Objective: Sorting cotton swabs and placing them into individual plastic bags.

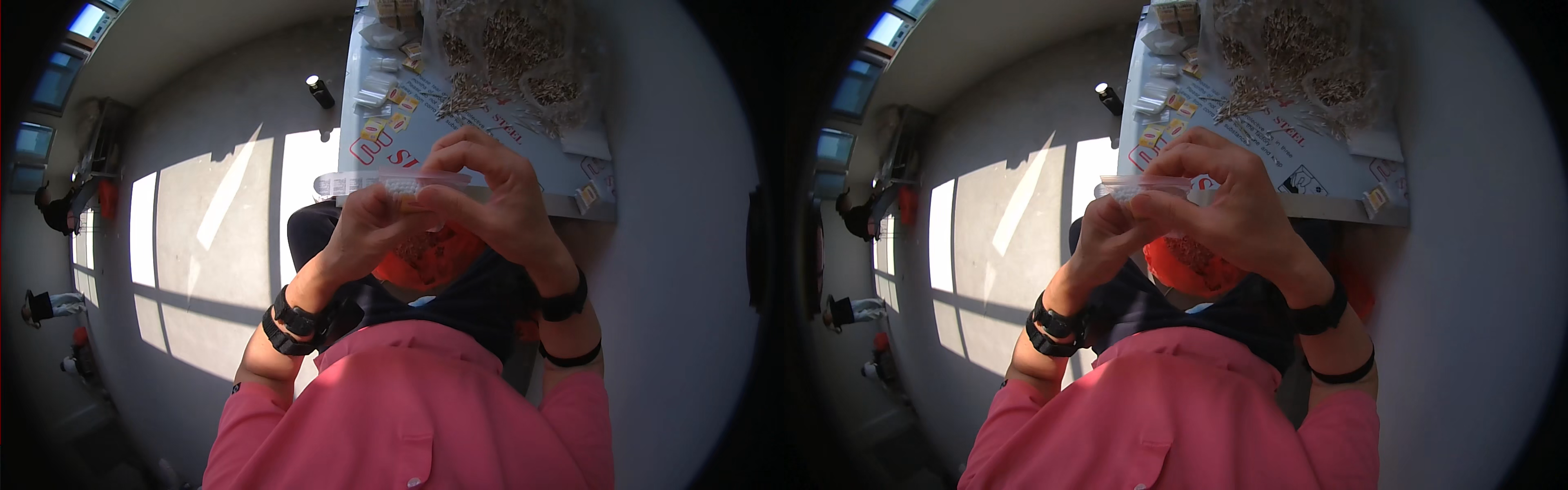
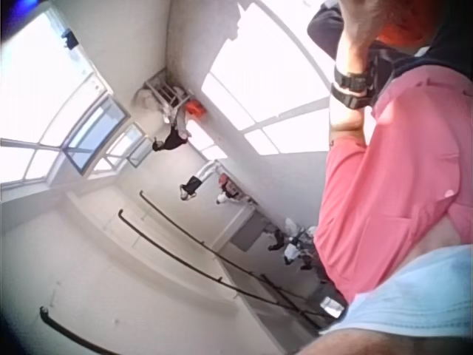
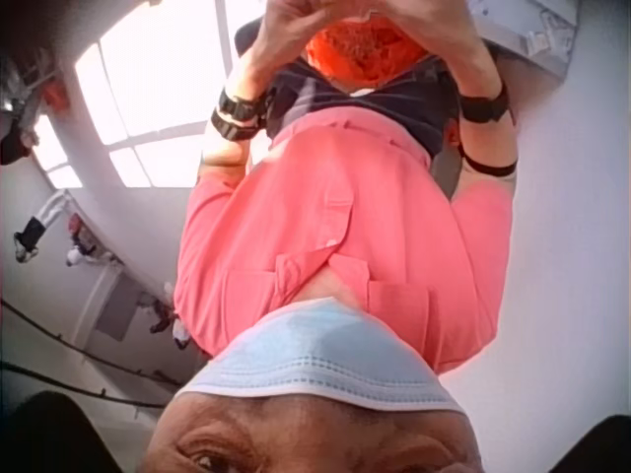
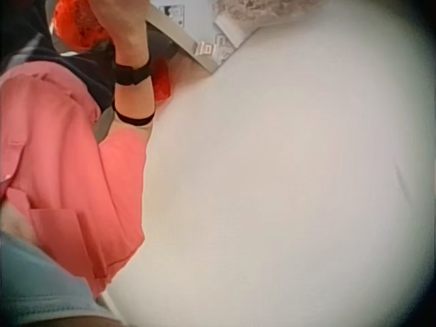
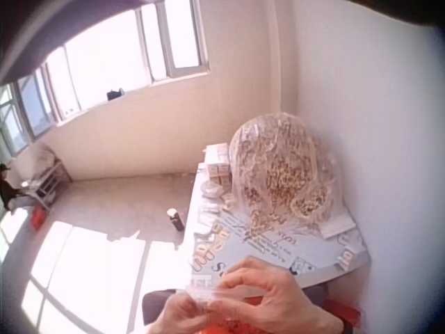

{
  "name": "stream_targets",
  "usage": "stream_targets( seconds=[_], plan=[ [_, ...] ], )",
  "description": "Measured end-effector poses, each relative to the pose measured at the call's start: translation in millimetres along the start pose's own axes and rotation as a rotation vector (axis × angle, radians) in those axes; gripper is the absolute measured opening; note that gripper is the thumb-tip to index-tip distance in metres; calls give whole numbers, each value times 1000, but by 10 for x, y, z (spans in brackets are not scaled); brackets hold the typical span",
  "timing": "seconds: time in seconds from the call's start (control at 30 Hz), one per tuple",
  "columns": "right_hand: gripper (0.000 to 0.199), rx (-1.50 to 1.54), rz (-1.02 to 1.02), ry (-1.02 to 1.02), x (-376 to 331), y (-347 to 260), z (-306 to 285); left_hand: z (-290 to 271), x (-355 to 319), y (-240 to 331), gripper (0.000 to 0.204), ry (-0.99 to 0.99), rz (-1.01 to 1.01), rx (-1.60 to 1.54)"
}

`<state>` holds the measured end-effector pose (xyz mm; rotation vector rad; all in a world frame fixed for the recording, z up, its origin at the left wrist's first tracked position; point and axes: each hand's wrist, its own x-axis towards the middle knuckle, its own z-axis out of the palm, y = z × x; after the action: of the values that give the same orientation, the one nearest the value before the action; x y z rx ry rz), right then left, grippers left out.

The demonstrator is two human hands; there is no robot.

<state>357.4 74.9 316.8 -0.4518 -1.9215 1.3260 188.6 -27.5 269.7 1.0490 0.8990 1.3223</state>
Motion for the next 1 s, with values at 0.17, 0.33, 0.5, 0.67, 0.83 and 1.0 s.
stream_targets(
  seconds=[0.17, 0.33, 0.5, 0.67, 0.83, 1.0],
  plan=[
    [11, -4, 22, 3, -77, -98, 34, 106, -48, -12, 22, 5, -15, 24],
    [9, -127, 56, 14, -193, 320, 273, -98, -51, -396, 29, 104, 83, 431],
    [11, -292, -53, 140, -271, 1211, 374, -279, 82, -713, 28, 279, 190, 659],
    [10, -263, 119, 229, -504, 1677, 514, -480, 198, -1122, 20, 260, 205, 725],
    [10, -291, 235, 122, -615, 1970, 421, -637, 292, -1421, 11, 210, 119, 671],
    [13, -524, 49, 85, -540, 2169, 359, -724, 446, -1572, 9, 163, 140, 875]
  ],
)
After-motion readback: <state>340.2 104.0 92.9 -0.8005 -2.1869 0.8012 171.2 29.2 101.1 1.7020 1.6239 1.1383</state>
